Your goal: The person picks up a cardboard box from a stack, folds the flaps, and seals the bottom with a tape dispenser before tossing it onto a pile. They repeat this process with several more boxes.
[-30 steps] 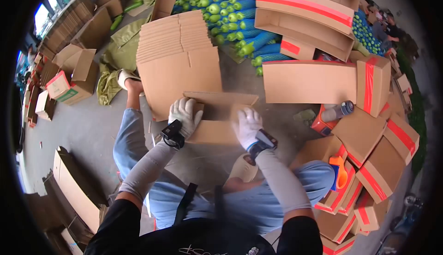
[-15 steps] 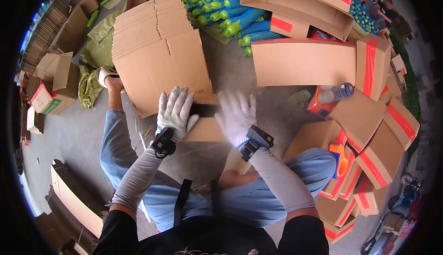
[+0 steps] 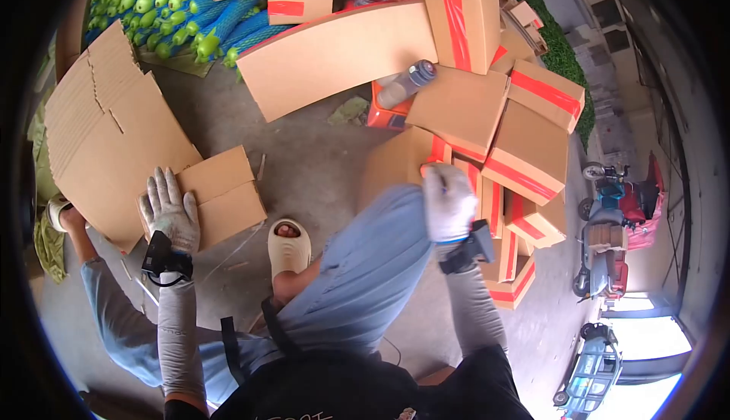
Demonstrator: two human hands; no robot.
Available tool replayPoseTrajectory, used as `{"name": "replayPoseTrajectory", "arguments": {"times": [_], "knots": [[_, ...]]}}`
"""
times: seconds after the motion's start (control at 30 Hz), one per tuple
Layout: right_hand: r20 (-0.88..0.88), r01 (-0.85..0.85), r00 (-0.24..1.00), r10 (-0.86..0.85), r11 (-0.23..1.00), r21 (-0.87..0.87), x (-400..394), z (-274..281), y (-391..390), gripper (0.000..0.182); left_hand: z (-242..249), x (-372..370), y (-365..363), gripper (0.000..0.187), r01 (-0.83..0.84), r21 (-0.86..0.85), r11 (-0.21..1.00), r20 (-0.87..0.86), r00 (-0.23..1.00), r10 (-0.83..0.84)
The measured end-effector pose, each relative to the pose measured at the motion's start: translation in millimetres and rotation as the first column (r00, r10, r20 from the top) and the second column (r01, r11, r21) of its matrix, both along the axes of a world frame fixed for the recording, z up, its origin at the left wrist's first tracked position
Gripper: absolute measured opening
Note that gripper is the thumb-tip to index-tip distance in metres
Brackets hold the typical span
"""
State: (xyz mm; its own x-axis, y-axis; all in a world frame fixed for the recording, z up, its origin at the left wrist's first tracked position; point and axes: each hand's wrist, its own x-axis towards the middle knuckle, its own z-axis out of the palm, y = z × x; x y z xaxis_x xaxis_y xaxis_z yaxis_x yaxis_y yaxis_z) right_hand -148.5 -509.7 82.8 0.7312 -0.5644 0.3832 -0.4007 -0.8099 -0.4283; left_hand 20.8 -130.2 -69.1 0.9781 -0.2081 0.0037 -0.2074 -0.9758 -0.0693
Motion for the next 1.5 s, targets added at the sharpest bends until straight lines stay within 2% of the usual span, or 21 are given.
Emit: {"name": "replayPoseTrajectory", "arguments": {"times": [0.03,0.13,0.3,0.4,0.5,0.6,0.73,0.77,0.83,0.87,0.9,0.93,0.97,1.0,1.07,1.13,1.2,1.23,1.3,1.4,1.5], "knots": [[-0.081,0.218,0.975,-0.206,0.958,0.185,-20.7,-1.5,-31.1,0.019,-1.2,-1.9,-2.3,0.066,0.005,-0.014,1.0,-0.003,1.0,-0.005],[-0.627,0.292,0.678,-0.383,0.923,-0.249,-53.2,-53.5,-75.5,0.045,-2.3,-2.7,-0.8,0.067,0.004,-0.05,0.999,0.019,1.0,-0.003],[-0.482,0.494,0.74,-0.47,0.865,-0.086,-57.3,-123.2,-139.5,0.06,3.7,-4.6,4.4,0.066,0.016,-0.188,0.982,0.039,0.999,-0.009],[-0.094,0.143,0.99,-0.109,0.816,0.56,-30.1,-75.4,-149.2,0.056,2.9,-2.4,3.2,0.064,-0.003,-0.222,0.975,0.047,0.999,0.014],[0.156,-0.424,0.88,0.449,0.592,0.685,42.8,6.2,-69.6,0.064,7.9,-6.2,3.3,0.062,-0.011,-0.196,0.98,0.031,0.999,0.018],[0.189,-0.535,0.652,0.734,0.269,0.801,116.8,18.8,14.4,0.08,4.4,-5.5,3.4,0.063,-0.01,-0.193,0.981,0.054,0.998,0.021],[0.156,-0.401,0.256,0.954,-0.042,0.915,203.9,-57.4,117.5,0.049,7.3,-4.8,6.8,0.062,-0.037,-0.253,0.967,-0.005,0.999,0.037],[0.109,-0.292,0.228,0.968,-0.039,0.956,211.3,-67.1,146.3,0.045,-25.3,-3.8,1.2,0.06,-0.02,-0.839,0.543,0.009,0.999,0.051],[0.02,-0.251,0.173,0.985,0.024,0.968,221.5,-86.8,161.8,0.045,-26.1,-2.3,5.9,0.054,0.043,-0.899,0.437,0.083,0.994,0.071],[0.018,-0.254,0.159,0.987,0.023,0.967,225.1,-85.8,161.1,0.046,-18.5,-6.2,17.3,0.051,0.019,-0.477,0.879,0.102,0.994,0.034],[-0.004,-0.307,0.122,0.992,0.042,0.951,224.3,-81.4,160.9,0.047,-4.8,-10.5,28.8,0.052,-0.027,-0.835,0.549,0.001,0.999,0.051],[0.0,-0.277,0.11,0.994,0.031,0.96,224.2,-75.2,160.9,0.048,-1.6,-21.2,22.8,0.057,-0.25,-0.968,0.036,-0.25,0.968,0.006],[-0.001,-0.271,0.123,0.992,0.035,0.962,225.1,-76.9,160.1,0.06,1.5,-31.2,17.1,0.062,-0.388,-0.769,-0.508,-0.427,0.903,-0.043],[-0.009,-0.253,0.154,0.988,0.048,0.966,219.7,-79.8,157.6,0.072,22.8,-42.7,17.4,0.065,-0.391,-0.442,-0.807,-0.457,0.873,-0.172],[-0.048,-0.206,0.187,0.981,0.087,0.975,217.4,-73.8,161.9,0.071,47.9,-56.0,-2.8,0.066,-0.428,-0.234,-0.873,-0.482,0.831,-0.278],[-0.048,-0.252,0.177,0.983,0.093,0.963,220.5,-71.1,169.7,0.07,35.9,-56.4,-22.3,0.053,-0.331,-0.426,-0.842,-0.477,0.873,-0.101],[-0.086,-0.233,0.165,0.983,0.124,0.965,217.5,-70.8,169.4,0.071,39.0,-56.0,-8.0,0.043,-0.205,-0.978,-0.028,-0.207,0.967,0.151],[-0.082,-0.306,0.136,0.987,0.121,0.944,216.4,-67.6,171.7,0.044,49.3,-50.5,-7.5,0.038,-0.343,-0.864,-0.37,-0.417,0.897,0.144],[-0.099,-0.336,0.139,0.985,0.141,0.931,214.4,-64.0,174.7,0.044,72.1,-37.8,-11.0,0.028,-0.4,-0.298,-0.867,-0.714,0.696,-0.076],[-0.149,-0.374,0.121,0.981,0.184,0.909,215.5,-48.5,194.1,0.044,54.2,-27.0,10.6,0.029,-0.336,-0.583,-0.74,-0.645,0.745,0.171],[-0.292,-0.493,0.04,0.955,0.274,0.826,222.8,-38.0,210.9,0.044,38.5,-12.1,81.8,0.023,-0.038,-0.433,-0.901,-0.621,0.737,0.268]]}}
